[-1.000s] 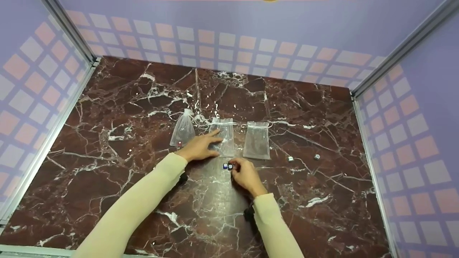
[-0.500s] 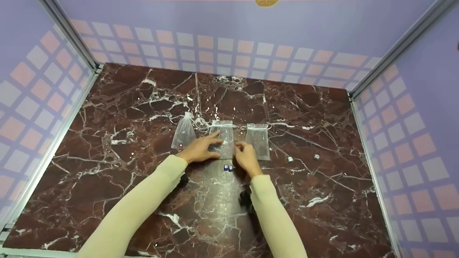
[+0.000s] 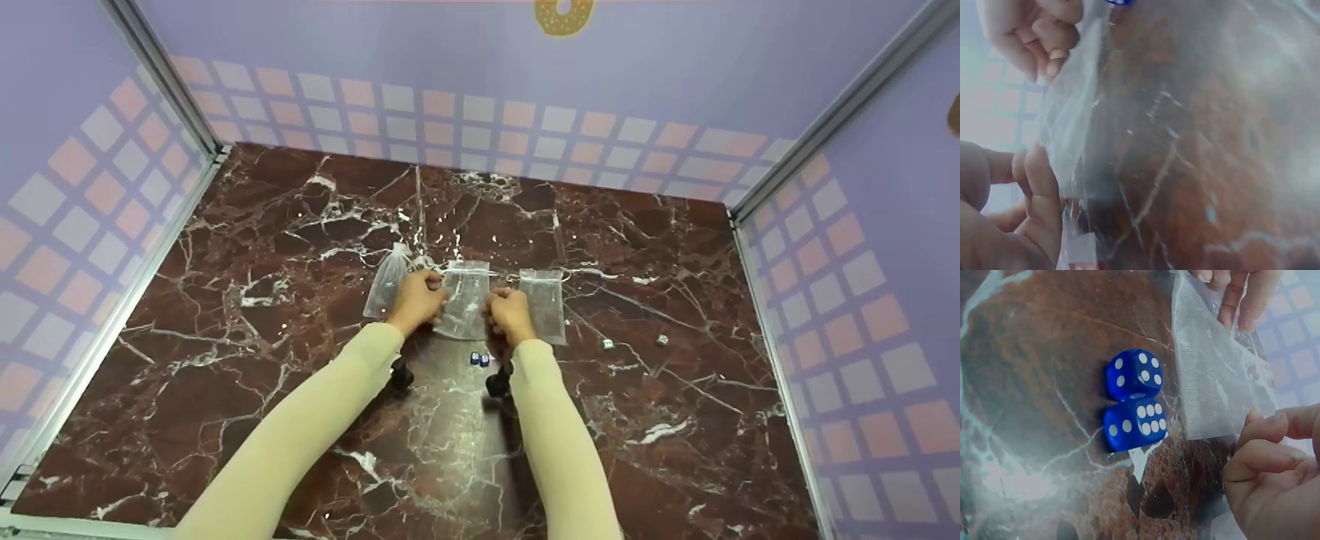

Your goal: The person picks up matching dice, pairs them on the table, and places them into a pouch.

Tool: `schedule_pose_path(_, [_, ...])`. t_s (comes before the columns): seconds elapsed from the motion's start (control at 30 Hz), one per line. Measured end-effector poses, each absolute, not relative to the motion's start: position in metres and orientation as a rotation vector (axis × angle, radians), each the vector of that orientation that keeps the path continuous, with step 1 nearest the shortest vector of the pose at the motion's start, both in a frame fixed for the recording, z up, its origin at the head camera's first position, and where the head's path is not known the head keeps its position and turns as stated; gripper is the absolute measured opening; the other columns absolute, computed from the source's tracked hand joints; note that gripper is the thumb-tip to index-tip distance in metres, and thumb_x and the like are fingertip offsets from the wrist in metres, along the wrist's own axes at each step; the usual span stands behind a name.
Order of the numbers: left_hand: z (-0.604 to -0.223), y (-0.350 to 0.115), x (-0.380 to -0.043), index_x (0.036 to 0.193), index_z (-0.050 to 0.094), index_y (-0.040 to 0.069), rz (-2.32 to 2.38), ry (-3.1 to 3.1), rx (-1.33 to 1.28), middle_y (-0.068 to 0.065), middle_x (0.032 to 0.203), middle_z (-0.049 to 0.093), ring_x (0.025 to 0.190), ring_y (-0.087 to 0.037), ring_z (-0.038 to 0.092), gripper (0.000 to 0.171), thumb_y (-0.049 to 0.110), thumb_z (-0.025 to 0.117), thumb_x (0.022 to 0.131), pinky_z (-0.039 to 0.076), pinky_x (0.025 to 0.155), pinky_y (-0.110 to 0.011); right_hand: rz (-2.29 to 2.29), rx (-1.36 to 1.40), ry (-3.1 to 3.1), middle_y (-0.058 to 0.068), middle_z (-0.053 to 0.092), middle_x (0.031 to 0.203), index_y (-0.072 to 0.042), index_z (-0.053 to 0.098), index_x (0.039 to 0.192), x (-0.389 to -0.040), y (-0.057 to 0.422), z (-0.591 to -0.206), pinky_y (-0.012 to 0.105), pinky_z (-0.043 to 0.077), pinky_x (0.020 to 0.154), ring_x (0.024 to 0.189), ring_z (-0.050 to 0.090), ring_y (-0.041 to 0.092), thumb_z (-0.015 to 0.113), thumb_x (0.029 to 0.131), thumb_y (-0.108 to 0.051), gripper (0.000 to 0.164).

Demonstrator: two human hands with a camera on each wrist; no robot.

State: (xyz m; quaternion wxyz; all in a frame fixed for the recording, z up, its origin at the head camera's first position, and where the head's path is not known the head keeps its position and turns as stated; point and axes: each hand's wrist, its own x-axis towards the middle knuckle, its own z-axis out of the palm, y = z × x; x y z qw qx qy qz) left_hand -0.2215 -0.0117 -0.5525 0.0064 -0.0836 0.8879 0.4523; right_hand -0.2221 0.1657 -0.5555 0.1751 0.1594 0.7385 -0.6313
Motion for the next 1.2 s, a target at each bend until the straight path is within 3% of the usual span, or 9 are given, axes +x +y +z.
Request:
schedule_pose_path(0.17, [-0.55,-0.01,-0.224,0.111,0.072,0.001,1.644,2.62,-0.329,-0.008,0.092,0.072,0.082,-0.024,0.068,0.026,0.014,0.069,0.088,0.055,0.072,-0.032,-1.837,0.402,2.124,0.007,0.059,0.079,0.006,0.06,0.123,-0.22,0.165,-0.555,0.017,0.036,0.041,0.053,0.047,0.008,0.057,0.098,-0.011,0.03])
schedule_pose_path(0.3, [-0.547,-0.01,-0.223,0.107,0.07,-0.002,1.937,2.425,-0.261,-0.006,0.08,0.068,0.065,-0.029,0.067,0.023,0.012,0.068,0.09,0.051,0.048,-0.024,-1.921,0.278,2.214,0.011,0.059,0.081,0.008,0.061,0.123,-0.215,0.169,-0.553,0.021,0.038,0.042,0.052,0.049,0.01,0.061,0.096,-0.01,0.032])
schedule_pose_path(0.37, [-0.546,-0.012,-0.222,0.103,0.07,-0.003,2.036,2.396,-0.192,-0.005,0.079,0.066,0.062,-0.03,0.066,0.019,0.011,0.069,0.09,0.049,0.044,-0.022,-1.946,0.196,2.268,0.01,0.059,0.08,0.01,0.061,0.122,-0.211,0.172,-0.551,0.022,0.04,0.043,0.053,0.05,0.012,0.062,0.096,-0.008,0.032])
schedule_pose_path(0.63, [-0.543,-0.023,-0.22,0.09,0.071,-0.001,2.106,2.527,0.177,-0.006,0.089,0.067,0.065,-0.009,0.055,0.007,0.004,0.073,0.087,0.05,0.056,-0.022,-1.914,0.014,2.449,0.005,0.063,0.08,0.01,0.063,0.115,-0.199,0.182,-0.539,0.019,0.043,0.044,0.058,0.054,0.012,0.066,0.093,-0.002,0.025])
schedule_pose_path(0.83, [-0.546,-0.03,-0.214,0.088,0.071,-0.002,2.092,2.514,0.352,-0.008,0.09,0.069,0.071,-0.015,0.055,0.004,-0.001,0.073,0.085,0.046,0.064,-0.022,-1.905,-0.053,2.485,0.011,0.063,0.088,0.011,0.065,0.107,-0.187,0.184,-0.535,0.017,0.041,0.04,0.059,0.055,0.014,0.066,0.092,0.002,0.018])
schedule_pose_path(1.07, [-0.547,-0.031,-0.205,0.083,0.069,-0.001,2.124,2.466,0.455,-0.009,0.082,0.067,0.069,-0.02,0.056,0.005,-0.006,0.071,0.081,0.047,0.064,-0.026,-1.892,-0.141,2.572,0.022,0.064,0.087,0.016,0.062,0.096,-0.164,0.175,-0.505,0.016,0.042,0.041,0.062,0.057,0.004,0.064,0.09,0.008,0.01])
schedule_pose_path(1.2, [-0.551,-0.031,-0.207,0.083,0.068,-0.001,2.114,2.48,0.47,-0.011,0.083,0.068,0.07,-0.019,0.057,0.006,-0.006,0.07,0.081,0.049,0.066,-0.028,-1.912,-0.167,2.586,0.021,0.063,0.084,0.014,0.062,0.092,-0.162,0.173,-0.502,0.015,0.042,0.043,0.059,0.055,0.01,0.063,0.088,0.01,0.005])
